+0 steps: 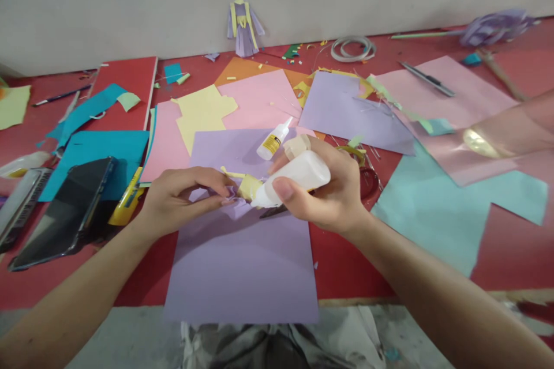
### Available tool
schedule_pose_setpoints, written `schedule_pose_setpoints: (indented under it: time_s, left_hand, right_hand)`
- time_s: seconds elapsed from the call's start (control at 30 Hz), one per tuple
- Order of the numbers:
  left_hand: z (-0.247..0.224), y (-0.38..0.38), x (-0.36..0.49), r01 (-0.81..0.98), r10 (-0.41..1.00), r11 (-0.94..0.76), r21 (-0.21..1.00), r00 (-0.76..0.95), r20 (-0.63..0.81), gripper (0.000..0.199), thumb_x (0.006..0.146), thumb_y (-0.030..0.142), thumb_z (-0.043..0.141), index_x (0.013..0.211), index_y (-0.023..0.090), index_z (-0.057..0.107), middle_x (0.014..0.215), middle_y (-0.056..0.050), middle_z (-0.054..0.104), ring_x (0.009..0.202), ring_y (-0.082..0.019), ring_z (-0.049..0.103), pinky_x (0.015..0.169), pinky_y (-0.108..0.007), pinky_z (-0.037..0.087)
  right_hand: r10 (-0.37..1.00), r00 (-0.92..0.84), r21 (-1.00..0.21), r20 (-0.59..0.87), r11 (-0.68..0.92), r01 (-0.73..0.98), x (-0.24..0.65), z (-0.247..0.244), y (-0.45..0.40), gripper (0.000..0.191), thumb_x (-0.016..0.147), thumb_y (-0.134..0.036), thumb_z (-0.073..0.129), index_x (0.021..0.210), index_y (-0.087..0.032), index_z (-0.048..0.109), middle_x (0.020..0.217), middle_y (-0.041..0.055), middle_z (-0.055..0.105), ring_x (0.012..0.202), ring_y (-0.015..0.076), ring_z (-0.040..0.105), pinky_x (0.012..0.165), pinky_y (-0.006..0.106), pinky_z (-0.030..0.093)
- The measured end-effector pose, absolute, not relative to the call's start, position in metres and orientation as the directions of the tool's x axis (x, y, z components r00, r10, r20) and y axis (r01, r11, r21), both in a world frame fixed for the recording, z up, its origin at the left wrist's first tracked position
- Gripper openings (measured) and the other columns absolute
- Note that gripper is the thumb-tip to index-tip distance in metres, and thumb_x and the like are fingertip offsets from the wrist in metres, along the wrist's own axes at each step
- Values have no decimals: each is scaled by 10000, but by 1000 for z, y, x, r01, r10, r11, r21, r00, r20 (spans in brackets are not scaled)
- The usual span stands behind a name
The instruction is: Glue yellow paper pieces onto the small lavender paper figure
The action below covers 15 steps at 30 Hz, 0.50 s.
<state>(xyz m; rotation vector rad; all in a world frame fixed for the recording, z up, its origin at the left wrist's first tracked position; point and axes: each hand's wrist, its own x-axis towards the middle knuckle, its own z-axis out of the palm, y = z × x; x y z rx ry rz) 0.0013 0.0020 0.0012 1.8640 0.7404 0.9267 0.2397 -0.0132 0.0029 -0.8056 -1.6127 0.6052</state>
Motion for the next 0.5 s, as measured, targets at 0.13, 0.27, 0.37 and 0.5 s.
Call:
schedule_pose_setpoints:
  time_s: [0.13, 0.27, 0.37, 0.5]
  left_hand:
    - [1, 2, 1, 133, 801, -402, 906, 530, 278, 59, 848, 219, 768, 834, 177, 728, 877, -53, 786, 794, -145, 750, 700, -206, 603]
    - [2, 2, 0, 135, 796, -401, 906, 541, 272, 47, 841, 194, 771, 850, 177, 728, 870, -43, 785, 788, -138, 747, 704, -197, 596]
    - [2, 1, 1, 141, 785, -418, 897, 554, 278, 52, 841, 197, 774, 848, 178, 727, 872, -34, 787, 781, -129, 745, 697, -181, 583]
    - [2, 0, 1, 156, 761, -441, 884, 587, 276, 39, 848, 188, 766, 857, 179, 729, 864, -23, 788, 755, -118, 739, 676, -166, 565]
  right_hand:
    - [840, -34, -836, 542, 543, 76, 239, 0, -14, 197, 873, -398, 712, 829, -205, 709, 733, 13, 682, 628, 130, 628, 537, 259, 494]
    - [867, -29, -865, 498, 499, 50, 236, -3, -16, 183, 853, -384, 735, 863, -202, 717, 755, 28, 677, 616, 141, 624, 474, 256, 451]
    - [856, -40, -853, 516, 517, 70, 233, -2, -17, 172, 857, -383, 737, 875, -214, 716, 674, -7, 640, 547, 126, 591, 453, 256, 443]
    - [807, -87, -793, 583, 589, 155, 230, 3, -18, 226, 897, -461, 683, 874, -236, 692, 613, -34, 627, 465, 101, 547, 421, 241, 438]
